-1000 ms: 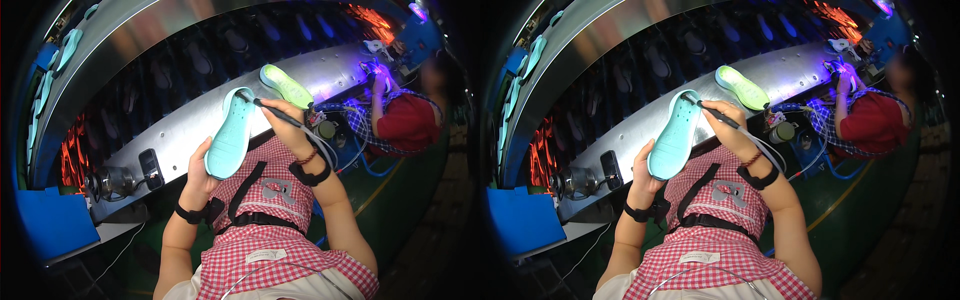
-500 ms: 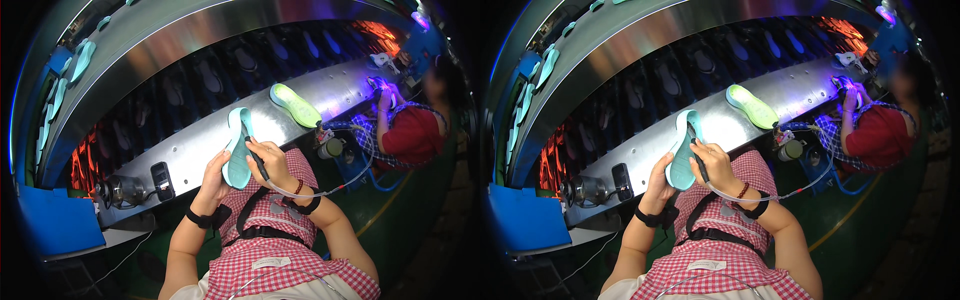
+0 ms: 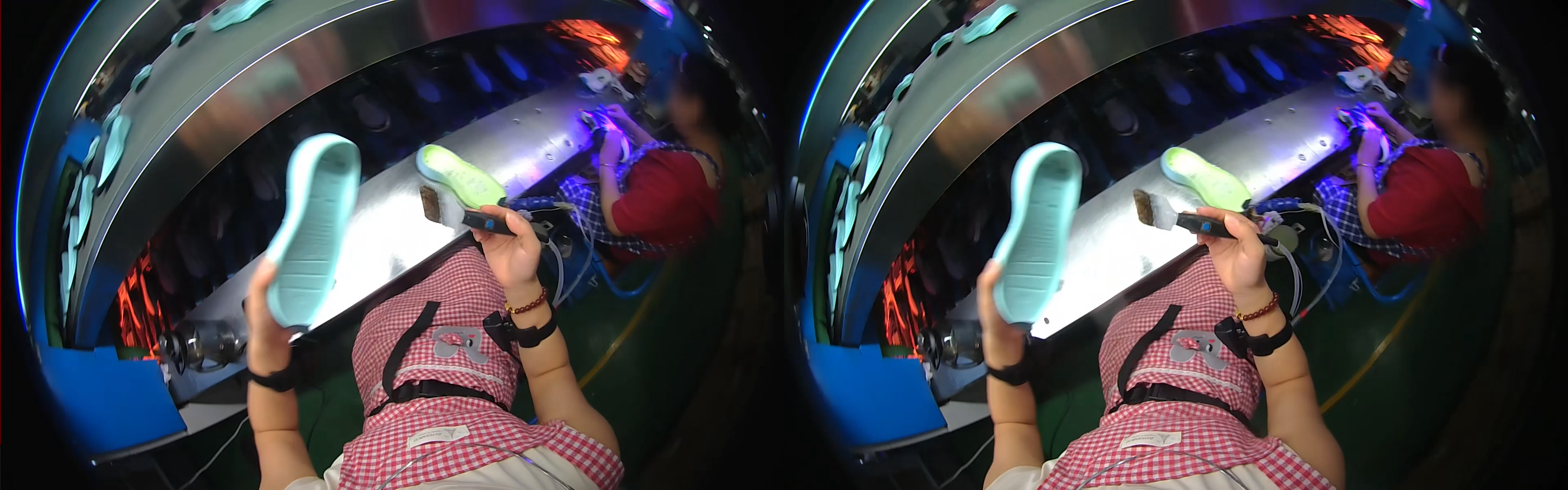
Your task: Painting glue or primer onto the bottom of shoe soles at a manufacturing line.
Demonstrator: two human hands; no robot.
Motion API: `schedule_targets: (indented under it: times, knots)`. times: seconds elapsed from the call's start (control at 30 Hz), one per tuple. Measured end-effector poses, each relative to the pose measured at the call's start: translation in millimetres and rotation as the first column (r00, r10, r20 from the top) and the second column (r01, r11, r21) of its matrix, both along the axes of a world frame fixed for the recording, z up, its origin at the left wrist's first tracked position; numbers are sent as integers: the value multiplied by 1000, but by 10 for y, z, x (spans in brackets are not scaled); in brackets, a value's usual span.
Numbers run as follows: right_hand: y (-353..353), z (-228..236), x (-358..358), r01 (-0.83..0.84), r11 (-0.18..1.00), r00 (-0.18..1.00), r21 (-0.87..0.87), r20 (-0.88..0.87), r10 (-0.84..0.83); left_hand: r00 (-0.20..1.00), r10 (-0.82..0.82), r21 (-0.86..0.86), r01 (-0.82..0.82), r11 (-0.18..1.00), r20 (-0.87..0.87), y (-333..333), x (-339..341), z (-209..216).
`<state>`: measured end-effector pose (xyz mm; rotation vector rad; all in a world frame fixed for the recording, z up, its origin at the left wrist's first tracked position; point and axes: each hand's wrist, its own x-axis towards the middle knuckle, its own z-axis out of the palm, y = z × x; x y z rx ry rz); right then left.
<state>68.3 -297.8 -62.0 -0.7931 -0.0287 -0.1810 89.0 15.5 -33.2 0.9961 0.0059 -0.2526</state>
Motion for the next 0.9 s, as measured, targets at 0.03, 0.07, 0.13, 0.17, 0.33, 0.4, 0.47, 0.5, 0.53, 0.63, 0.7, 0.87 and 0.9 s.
schedule_targets:
  times: [0.03, 0.07, 0.13, 0.17, 0.33, 0.4, 0.47, 0.5, 0.53, 0.63, 0.7, 0.87, 0.9]
  knots:
    - [-66, -26, 12, 47, 999, 998, -3, -43, -47, 998, 55, -19, -55, 998, -1, 36, 25, 235]
    - [-128, -77, 9, 70, 998, 997, -11, -41, -70, 994, 112, -37, -112, 993, -4, 71, 61, 472]
    - [-192, -148, 31, 59, 998, 992, 27, -109, -56, 976, -37, -165, 74, 983, 214, 274, 271, 846]
    - [-197, -159, 36, 37, 999, 994, 30, -108, -34, 962, -9, -254, 81, 964, 275, 449, 476, 906]
    - [-139, -129, 71, -7, 999, 995, 43, -99, 11, 949, 214, -608, -31, 794, 230, 1254, 2032, 1432]
    - [-60, -161, 131, -6, 998, 987, 68, -158, 17, 885, 459, -679, -389, 623, -86, 1249, 2152, 1506]
    - [-146, -223, 109, -26, 998, 988, 59, -152, 35, 855, 503, -499, -492, 714, -124, 890, 2154, 1612]
    - [-235, -239, 81, -17, 998, 988, 62, -152, 26, 880, 473, -389, -454, 802, -52, 659, 2126, 1706]
    - [-280, -272, 72, -21, 997, 987, 71, -157, 32, 895, 446, -260, -428, 866, 14, 520, 2073, 1806]
    - [-349, -312, 134, 1, 1000, 981, 17, -194, 3, 941, 212, 261, -281, 924, 263, 425, 2278, 2090]
    - [-382, -375, 202, 5, 1000, 980, 23, -197, 0, 894, 46, 642, -355, 680, 445, 236, 2487, 2197]
    - [-392, -570, 350, -27, 991, 980, 132, -192, 52, 878, -304, 809, -465, -359, 369, -62, 3238, 2325]
    - [-371, -543, 356, -10, 990, 974, 142, -221, 42, 874, -324, 790, -473, -390, 363, -169, 3334, 2316]
